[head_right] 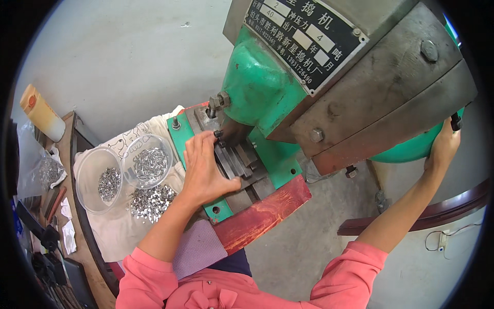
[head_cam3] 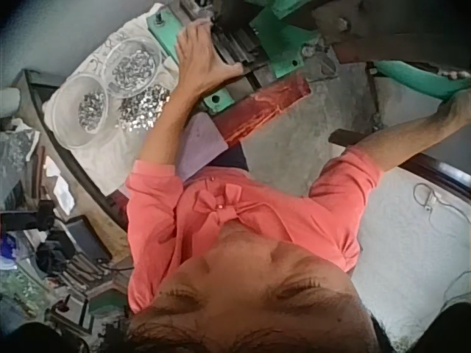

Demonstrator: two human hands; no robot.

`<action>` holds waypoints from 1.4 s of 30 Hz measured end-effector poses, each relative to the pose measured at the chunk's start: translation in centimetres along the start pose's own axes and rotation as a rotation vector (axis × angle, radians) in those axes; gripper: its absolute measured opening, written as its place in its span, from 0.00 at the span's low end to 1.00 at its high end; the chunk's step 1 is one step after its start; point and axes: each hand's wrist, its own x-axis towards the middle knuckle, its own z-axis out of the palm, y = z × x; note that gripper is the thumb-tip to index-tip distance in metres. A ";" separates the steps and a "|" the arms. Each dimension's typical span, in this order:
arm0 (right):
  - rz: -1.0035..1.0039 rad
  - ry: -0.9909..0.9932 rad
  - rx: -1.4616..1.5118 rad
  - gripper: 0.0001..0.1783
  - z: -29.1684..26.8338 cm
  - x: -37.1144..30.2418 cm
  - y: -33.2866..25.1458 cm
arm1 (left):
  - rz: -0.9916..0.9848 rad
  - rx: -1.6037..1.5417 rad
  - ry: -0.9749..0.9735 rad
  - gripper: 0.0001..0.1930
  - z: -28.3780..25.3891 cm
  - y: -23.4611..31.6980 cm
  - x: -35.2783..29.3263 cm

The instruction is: The person places small metal pieces into a long metal strip and then uses a green press machine to secure them. They repeat this process by picking up more pieces from a container and inserting them into the strip before pressing again.

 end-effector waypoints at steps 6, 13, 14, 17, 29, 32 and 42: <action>-0.016 -0.026 0.031 0.18 0.7 -0.4 -1.3 | 0.009 -0.008 -0.068 0.49 -1.4 1.6 -3.4; -0.034 0.070 0.098 0.25 2.0 -3.2 -1.1 | 0.031 0.011 -0.091 0.51 -1.3 1.8 -4.6; -0.025 0.087 0.109 0.24 2.2 -3.8 -1.1 | 0.043 0.011 -0.083 0.51 -1.2 1.9 -4.6; -0.002 0.118 0.145 0.24 2.6 -5.7 -0.8 | 0.068 0.008 -0.063 0.51 -0.7 2.0 -4.6; -0.048 0.173 0.487 0.21 6.1 -11.7 4.2 | 0.075 -0.025 -0.058 0.51 -0.6 1.8 -4.8; 0.008 0.224 0.416 0.21 8.2 -15.0 5.5 | 0.081 -0.075 -0.087 0.52 -1.2 1.1 -5.0; 0.494 -0.859 0.242 0.15 11.6 -30.1 5.0 | 0.034 -0.125 -0.181 0.54 -3.6 0.9 -6.2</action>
